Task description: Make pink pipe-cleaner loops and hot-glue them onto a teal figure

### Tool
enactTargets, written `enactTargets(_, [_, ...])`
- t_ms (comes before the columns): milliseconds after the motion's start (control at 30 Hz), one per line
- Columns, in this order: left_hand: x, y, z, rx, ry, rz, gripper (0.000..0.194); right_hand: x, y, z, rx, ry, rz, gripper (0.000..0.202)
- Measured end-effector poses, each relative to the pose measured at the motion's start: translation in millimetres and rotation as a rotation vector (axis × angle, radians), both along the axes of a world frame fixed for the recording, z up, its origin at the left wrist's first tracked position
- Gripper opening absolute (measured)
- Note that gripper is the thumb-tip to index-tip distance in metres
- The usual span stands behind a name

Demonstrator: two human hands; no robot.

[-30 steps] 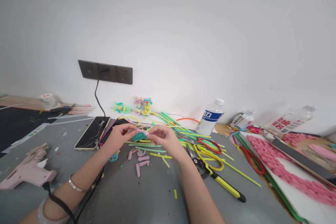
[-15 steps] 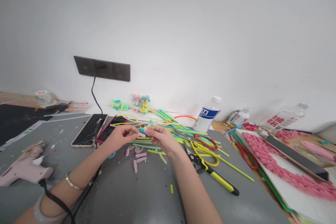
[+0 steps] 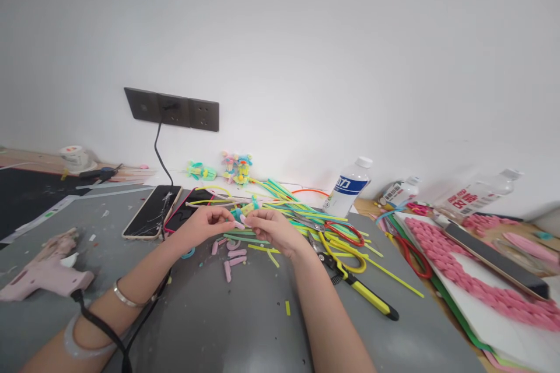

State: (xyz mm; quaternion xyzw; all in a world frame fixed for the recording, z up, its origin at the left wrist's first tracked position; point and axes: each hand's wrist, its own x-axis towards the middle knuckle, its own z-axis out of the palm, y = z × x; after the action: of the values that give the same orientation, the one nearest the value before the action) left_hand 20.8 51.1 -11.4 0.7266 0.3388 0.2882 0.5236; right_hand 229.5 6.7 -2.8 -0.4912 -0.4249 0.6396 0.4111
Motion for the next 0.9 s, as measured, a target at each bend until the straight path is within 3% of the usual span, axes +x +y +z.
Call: enactTargets(900, [-1.0,-0.8,-0.7,-0.032,0.021,-0.021,0.029,2.6,-0.3,-4.9,0.049,-0.095,0.085,0.032])
